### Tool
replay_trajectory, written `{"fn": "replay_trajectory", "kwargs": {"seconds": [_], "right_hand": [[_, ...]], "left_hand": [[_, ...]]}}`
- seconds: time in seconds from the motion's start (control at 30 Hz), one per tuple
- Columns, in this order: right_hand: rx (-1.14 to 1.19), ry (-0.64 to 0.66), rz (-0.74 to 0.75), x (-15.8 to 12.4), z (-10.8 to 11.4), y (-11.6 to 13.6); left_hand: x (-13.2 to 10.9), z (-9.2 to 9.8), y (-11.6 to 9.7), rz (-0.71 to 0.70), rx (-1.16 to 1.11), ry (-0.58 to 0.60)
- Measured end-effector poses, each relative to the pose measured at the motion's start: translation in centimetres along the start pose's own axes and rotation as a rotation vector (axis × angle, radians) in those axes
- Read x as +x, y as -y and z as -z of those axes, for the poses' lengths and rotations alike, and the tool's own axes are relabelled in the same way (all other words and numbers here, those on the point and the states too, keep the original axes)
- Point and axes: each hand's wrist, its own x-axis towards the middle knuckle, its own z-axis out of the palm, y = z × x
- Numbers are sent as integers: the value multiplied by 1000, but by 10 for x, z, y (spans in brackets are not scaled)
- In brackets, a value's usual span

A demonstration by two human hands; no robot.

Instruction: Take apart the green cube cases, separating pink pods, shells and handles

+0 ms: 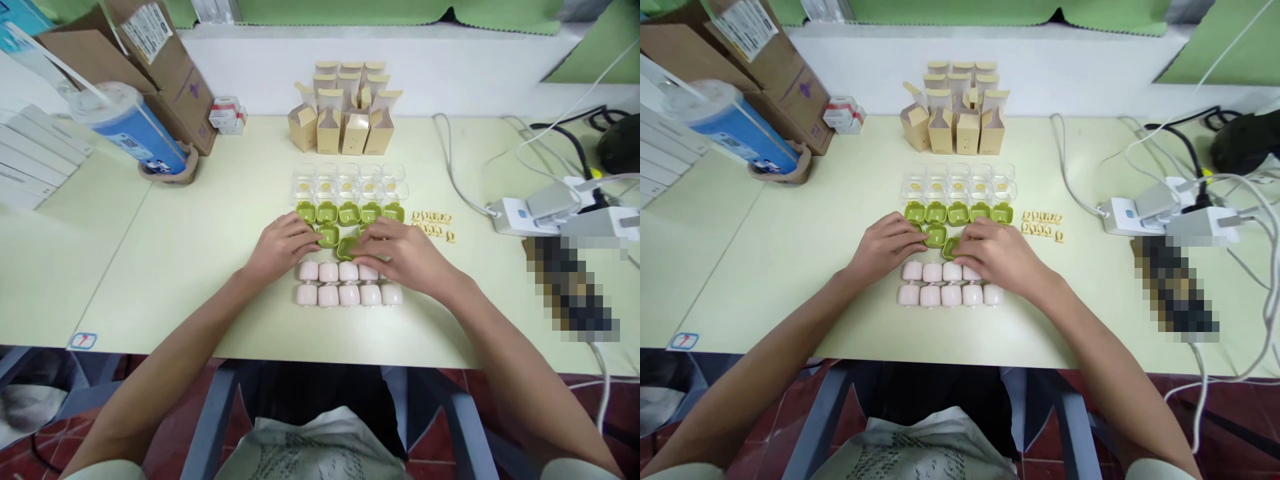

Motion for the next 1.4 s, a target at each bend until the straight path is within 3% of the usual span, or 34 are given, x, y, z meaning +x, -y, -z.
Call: {"fn": "replay_trajectory", "kwargs": {"seconds": [0.13,0.4,0.87,1.0,1.1,1.17,1.23,1.4], "right_hand": [[-4,174,-60,20,4,10],[52,231,-111,25,5,7],[-22,90,-102,12,-5,-1],[-15,-18,-144,15,4,-6],[-137,22,-204,31,19,-11],[-225,166,-207,48,28,-12],[-295,300,-232,66,31,-10],[-354,401,-295,86,28,3]], "left_hand": [[-5,7,3,42,1,-22],[-13,12,7,67,-38,-24],[-11,16,2,178,-95,17],[-4,28,10,245,-77,-20],[17,43,25,298,-10,167],[38,52,34,318,66,391],[61,56,39,340,165,542],[98,53,37,363,184,763]]}}
